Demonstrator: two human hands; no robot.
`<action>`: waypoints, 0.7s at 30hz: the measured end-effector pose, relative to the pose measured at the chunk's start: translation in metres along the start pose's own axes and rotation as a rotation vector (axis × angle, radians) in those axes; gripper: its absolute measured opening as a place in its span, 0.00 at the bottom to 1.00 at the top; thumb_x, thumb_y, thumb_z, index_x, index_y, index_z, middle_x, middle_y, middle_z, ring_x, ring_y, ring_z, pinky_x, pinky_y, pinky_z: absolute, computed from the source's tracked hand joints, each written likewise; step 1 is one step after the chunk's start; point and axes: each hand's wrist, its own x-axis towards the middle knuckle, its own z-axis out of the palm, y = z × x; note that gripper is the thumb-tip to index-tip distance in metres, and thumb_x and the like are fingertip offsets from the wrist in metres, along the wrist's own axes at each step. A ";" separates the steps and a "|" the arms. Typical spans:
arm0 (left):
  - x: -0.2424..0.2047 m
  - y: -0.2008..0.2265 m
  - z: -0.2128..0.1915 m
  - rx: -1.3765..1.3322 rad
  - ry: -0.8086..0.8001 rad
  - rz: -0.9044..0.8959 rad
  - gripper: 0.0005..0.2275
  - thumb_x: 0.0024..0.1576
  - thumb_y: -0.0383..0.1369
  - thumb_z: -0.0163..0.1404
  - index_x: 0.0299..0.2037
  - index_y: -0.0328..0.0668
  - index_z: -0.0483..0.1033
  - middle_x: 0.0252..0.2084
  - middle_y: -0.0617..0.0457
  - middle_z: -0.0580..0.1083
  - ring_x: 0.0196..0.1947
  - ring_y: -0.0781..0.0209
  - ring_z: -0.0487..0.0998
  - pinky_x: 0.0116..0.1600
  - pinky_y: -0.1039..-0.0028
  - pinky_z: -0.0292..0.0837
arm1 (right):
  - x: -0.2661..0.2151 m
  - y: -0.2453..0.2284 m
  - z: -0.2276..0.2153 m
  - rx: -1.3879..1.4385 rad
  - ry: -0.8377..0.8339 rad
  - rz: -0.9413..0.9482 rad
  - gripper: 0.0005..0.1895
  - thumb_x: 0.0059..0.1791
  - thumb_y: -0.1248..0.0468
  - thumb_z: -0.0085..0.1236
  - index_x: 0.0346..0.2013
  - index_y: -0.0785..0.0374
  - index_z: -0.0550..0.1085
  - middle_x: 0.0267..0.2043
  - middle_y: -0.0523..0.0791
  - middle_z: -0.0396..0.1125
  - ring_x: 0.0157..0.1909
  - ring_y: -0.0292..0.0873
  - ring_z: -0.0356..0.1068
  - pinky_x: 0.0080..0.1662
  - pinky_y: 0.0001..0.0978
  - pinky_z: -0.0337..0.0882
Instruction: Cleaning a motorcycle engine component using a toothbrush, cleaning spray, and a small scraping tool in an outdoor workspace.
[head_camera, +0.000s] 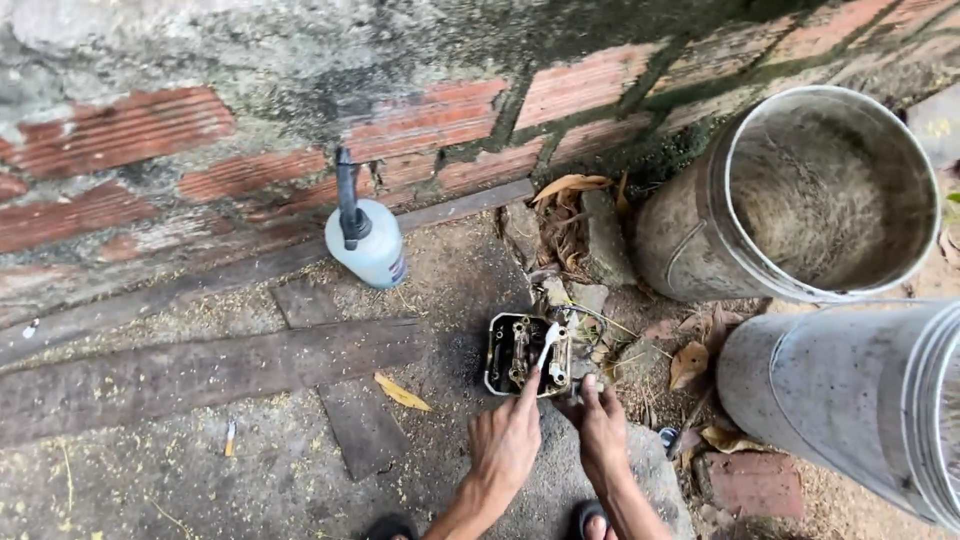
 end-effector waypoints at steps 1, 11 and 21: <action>-0.014 -0.001 0.012 0.005 0.002 0.012 0.22 0.66 0.36 0.45 0.71 0.53 0.63 0.20 0.60 0.72 0.11 0.71 0.60 0.16 0.78 0.55 | 0.003 0.002 -0.001 0.012 -0.002 -0.006 0.28 0.55 0.56 0.44 0.68 0.63 0.61 0.63 0.61 0.67 0.59 0.61 0.71 0.72 0.69 0.46; -0.047 -0.012 0.037 0.191 -0.072 0.074 0.25 0.66 0.38 0.45 0.74 0.55 0.54 0.26 0.58 0.73 0.13 0.73 0.63 0.16 0.82 0.61 | 0.047 0.059 -0.042 0.336 -0.050 0.112 0.12 0.56 0.64 0.47 0.47 0.72 0.69 0.52 0.59 0.68 0.49 0.56 0.71 0.61 0.53 0.72; -0.079 -0.026 0.048 0.345 -0.130 0.059 0.29 0.65 0.39 0.47 0.75 0.65 0.47 0.32 0.55 0.77 0.11 0.73 0.68 0.14 0.83 0.71 | 0.062 0.069 -0.063 0.088 -0.129 0.076 0.15 0.51 0.57 0.57 0.42 0.67 0.75 0.38 0.52 0.74 0.41 0.49 0.73 0.46 0.44 0.76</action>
